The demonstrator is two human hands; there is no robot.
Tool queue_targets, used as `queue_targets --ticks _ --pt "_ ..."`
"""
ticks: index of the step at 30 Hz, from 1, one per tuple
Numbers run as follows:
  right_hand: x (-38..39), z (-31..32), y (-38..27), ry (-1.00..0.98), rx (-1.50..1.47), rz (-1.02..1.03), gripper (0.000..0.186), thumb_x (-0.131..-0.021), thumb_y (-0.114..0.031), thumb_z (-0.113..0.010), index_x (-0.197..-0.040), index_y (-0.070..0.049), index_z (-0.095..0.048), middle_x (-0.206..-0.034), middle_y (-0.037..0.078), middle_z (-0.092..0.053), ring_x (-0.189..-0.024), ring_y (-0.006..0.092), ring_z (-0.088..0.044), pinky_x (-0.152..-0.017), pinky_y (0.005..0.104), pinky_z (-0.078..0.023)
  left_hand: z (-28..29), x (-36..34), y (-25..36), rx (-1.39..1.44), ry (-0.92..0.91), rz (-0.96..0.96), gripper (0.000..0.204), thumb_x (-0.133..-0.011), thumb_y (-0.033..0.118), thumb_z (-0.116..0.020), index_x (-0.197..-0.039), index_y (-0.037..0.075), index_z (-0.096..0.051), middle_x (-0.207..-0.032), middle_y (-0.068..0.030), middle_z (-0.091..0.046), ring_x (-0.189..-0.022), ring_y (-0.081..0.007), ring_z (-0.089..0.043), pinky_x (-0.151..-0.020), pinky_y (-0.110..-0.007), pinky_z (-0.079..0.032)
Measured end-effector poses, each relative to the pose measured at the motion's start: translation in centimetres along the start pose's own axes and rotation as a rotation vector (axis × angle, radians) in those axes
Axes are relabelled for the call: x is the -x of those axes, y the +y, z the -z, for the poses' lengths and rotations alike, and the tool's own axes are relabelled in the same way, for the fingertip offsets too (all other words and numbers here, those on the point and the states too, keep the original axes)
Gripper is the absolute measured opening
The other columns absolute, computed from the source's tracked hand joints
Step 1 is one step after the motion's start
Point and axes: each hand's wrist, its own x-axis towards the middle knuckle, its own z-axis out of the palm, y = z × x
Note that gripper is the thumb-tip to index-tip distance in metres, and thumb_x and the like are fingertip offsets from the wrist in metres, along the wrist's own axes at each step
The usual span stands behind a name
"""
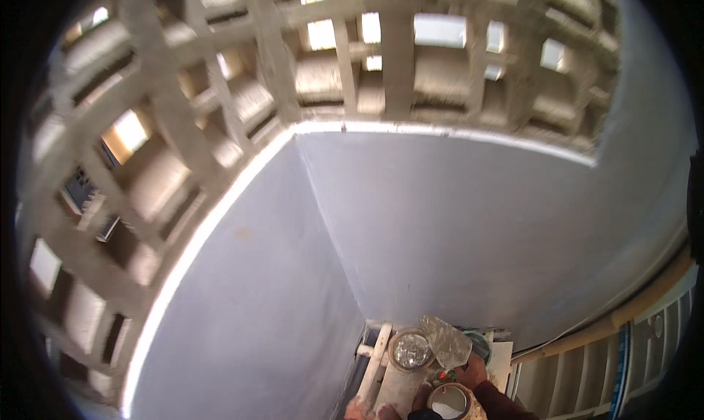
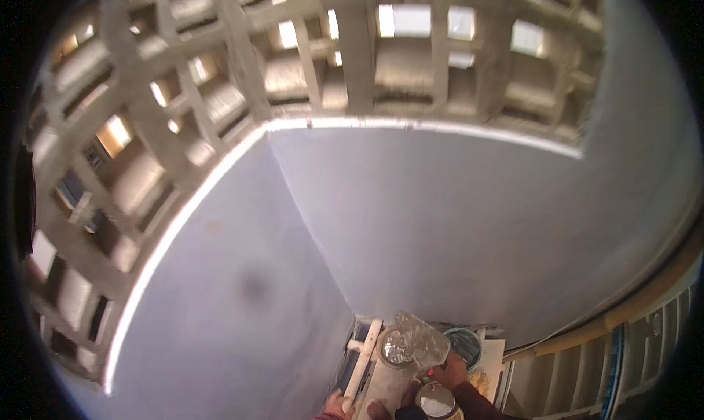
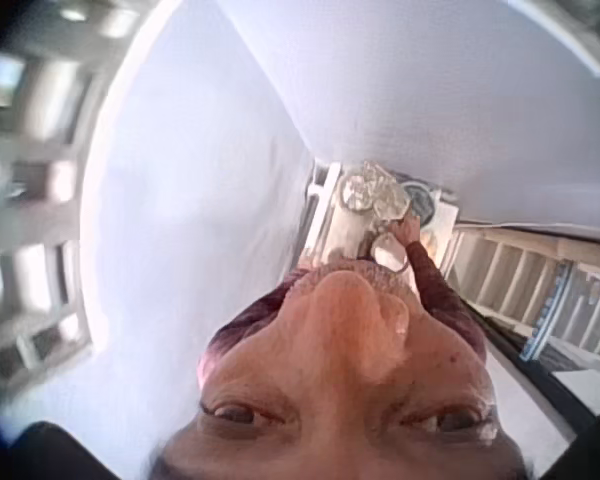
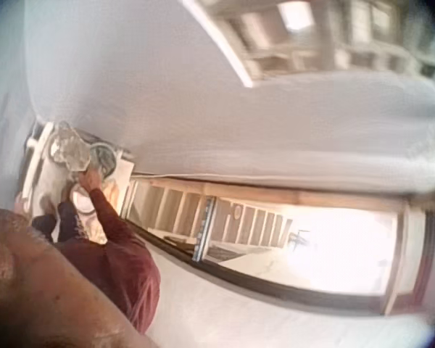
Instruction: The person applies cement to a lattice wall using a trowel. They repeatedly scoop cement from a bowl and spread it over the wall's grid pattern, smoothing the surface.
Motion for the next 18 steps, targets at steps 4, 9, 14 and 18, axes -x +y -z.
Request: queue_targets --ticks 4,9,14,18 --pt "-2.6 9.3 -7.2 0.127 0.166 0.173 0.038 -0.075 -0.022 -0.067 -0.105 -0.002 -0.057 -0.083 0.019 -0.063 -0.076 0.0369 -0.061 -0.067 0.0404 -0.049 13.7 -4.4 12.5 0.176 0.404 -0.247 0.039 -0.076 0.023 -0.065 -0.108 0.002 -0.060 -0.136 -0.0257 -0.036 -0.126 -0.0411 -0.035 -0.106 -0.048 -0.027" --pt "-2.8 19.6 -19.6 0.214 0.110 0.320 0.027 -0.082 -0.019 -0.062 -0.100 0.000 -0.056 -0.083 0.019 -0.062 -0.073 0.0345 -0.059 -0.065 0.0389 -0.047 26.2 -4.1 19.4 -0.203 0.807 -0.444 0.027 -0.075 0.013 -0.061 -0.098 0.000 -0.061 -0.137 -0.0247 -0.032 -0.133 -0.0460 -0.020 -0.105 -0.054 -0.027" --pt "-3.7 27.5 -25.1 0.364 0.143 0.488 0.026 -0.084 -0.021 -0.060 -0.098 0.001 -0.055 -0.075 0.017 -0.057 -0.065 0.0314 -0.054 -0.059 0.0401 -0.042 31.8 -3.4 21.5 -0.426 1.199 -0.594 0.026 -0.080 0.019 -0.057 -0.100 0.003 -0.062 -0.141 -0.0221 -0.026 -0.134 -0.0486 -0.016 -0.103 -0.061 -0.025" --pt "-5.9 34.1 -29.1 0.524 0.314 0.617 0.026 -0.085 -0.021 -0.060 -0.095 0.002 -0.055 -0.067 0.016 -0.053 -0.060 0.0272 -0.051 -0.058 0.0375 -0.041 34.7 -2.9 21.7 -0.596 1.384 -0.619 0.029 -0.080 0.023 -0.056 -0.102 0.005 -0.063 -0.141 -0.0219 -0.026 -0.134 -0.0490 -0.016 -0.104 -0.063 -0.024"
